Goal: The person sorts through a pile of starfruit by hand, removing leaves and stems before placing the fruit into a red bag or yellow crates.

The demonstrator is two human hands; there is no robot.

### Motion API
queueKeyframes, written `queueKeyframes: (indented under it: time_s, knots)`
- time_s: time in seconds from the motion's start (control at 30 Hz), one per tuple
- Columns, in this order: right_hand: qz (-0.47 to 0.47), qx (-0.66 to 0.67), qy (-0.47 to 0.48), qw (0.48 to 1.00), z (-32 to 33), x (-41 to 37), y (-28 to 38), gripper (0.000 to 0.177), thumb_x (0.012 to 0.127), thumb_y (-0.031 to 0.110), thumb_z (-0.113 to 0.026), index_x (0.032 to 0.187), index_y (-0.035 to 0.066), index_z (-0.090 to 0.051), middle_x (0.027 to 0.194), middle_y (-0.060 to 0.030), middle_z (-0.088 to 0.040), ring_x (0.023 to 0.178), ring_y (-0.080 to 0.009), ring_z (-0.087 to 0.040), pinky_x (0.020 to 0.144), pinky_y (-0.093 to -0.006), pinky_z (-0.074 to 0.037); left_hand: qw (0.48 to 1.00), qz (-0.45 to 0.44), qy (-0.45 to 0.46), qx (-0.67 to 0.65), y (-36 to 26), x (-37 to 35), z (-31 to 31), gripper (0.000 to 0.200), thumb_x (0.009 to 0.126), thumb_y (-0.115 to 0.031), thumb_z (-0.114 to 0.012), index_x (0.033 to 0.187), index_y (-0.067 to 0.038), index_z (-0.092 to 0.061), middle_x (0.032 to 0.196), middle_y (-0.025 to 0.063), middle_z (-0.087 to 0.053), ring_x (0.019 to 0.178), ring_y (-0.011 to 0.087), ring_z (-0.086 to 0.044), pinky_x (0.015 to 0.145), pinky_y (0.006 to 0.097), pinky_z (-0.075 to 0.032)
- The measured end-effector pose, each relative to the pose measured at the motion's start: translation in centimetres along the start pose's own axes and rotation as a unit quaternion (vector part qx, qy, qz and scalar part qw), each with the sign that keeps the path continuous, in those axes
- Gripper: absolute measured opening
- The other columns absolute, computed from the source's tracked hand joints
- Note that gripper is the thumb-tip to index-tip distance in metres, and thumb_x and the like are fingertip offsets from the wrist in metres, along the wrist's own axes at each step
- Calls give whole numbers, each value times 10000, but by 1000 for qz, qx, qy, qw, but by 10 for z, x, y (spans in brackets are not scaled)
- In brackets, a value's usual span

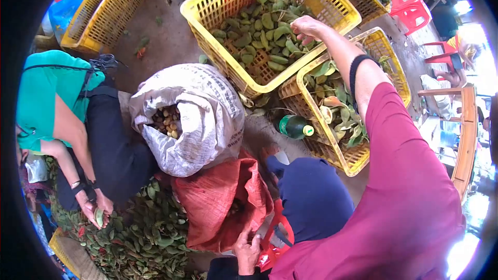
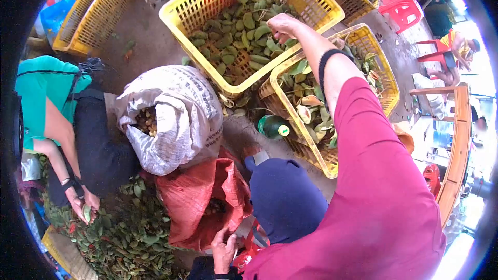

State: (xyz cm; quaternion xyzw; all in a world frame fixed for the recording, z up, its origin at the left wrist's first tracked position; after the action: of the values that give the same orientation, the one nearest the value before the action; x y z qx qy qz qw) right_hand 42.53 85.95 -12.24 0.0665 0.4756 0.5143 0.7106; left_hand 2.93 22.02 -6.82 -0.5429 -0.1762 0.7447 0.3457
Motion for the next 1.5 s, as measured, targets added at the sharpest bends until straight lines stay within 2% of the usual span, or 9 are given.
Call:
queueKeyframes:
  time_s: [0.13,0.43,0.6,0.8,1.0,1.13,1.23,1.43,1.5]
  knots:
    - [-55,-62,26,996,-30,36,5,475,954,342,-498,1289,8,-544,1205,-161,-593,1058,-299,-624,830,-436,-601,997,53,48,33,13,7,-20,436,826,-83,-738,1240,12,-642,957,149,-680,826,231,-674,753,347,-545]
    - [45,-347,173,921,-141,86,24,556,963,297,-386,1480,104,-454,1481,-160,-491,1231,-354,-582,911,-508,-579,984,137,-12,-112,31,6,-20,408,862,-65,-717,1252,18,-633,1033,125,-694,876,183,-669,812,310,-546]
    - [3,-339,240,910,-183,156,-61,633,973,336,-423,1560,121,-331,1624,-122,-304,1439,-279,-373,1176,-342,-311,978,162,-47,-125,44,-1,-16,405,904,-44,-678,1292,36,-594,1072,127,-680,871,153,-654,765,280,-550]
    - [-28,-482,184,856,-167,109,-34,717,1002,512,-416,1579,111,-274,1648,-97,-251,1509,-289,-250,1225,-354,-204,980,153,-51,-113,42,7,-19,378,902,-53,-689,1263,31,-613,1064,120,-685,891,143,-651,776,278,-549]
    - [-78,-526,300,792,-174,84,-23,755,1023,541,-361,1574,41,-234,1651,-77,-244,1504,-235,-264,1207,-353,-258,992,106,-42,-58,26,15,-7,412,925,-157,-652,1299,8,-601,1153,168,-690,1062,260,-654,930,346,-512]
    - [-41,-522,144,840,-163,87,-9,677,1009,550,-422,1522,108,-407,1605,-98,-348,1450,-283,-374,1158,-387,-352,989,114,-32,-85,-5,25,1,405,932,-158,-644,1299,7,-599,1165,158,-682,1044,250,-649,928,338,-506]
    - [-5,-495,197,847,-169,122,-16,647,993,560,-455,1456,113,-510,1561,-117,-419,1423,-308,-413,1143,-403,-372,987,134,-37,-74,31,33,-3,388,897,-108,-702,1247,37,-620,1079,130,-700,916,166,-656,835,301,-539]
    - [162,-264,-131,942,-83,64,65,508,908,446,-492,942,2,-736,1031,-245,-702,945,-431,-677,890,-459,-533,995,89,-45,-15,-35,18,49,433,886,-157,-723,1252,47,-613,1145,160,-689,1022,243,-666,923,343,-520]
    - [167,-130,-137,968,-51,-8,88,398,940,381,-561,932,27,-744,879,-172,-724,748,-267,-694,740,-360,-560,980,144,-51,-127,-63,-6,71,452,912,-154,-693,1310,30,-582,1177,142,-674,1033,227,-653,915,328,-519]
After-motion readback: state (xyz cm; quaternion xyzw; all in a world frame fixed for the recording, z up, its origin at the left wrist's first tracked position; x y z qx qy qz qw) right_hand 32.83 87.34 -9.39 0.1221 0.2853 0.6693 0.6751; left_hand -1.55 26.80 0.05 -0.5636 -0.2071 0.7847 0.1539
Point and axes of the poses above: each hand's wrist, its own x-axis towards the middle knuckle, its own z-axis out of the back of the hand, y = z × x, the point moved 7 cm from there along x, towards the middle knuckle
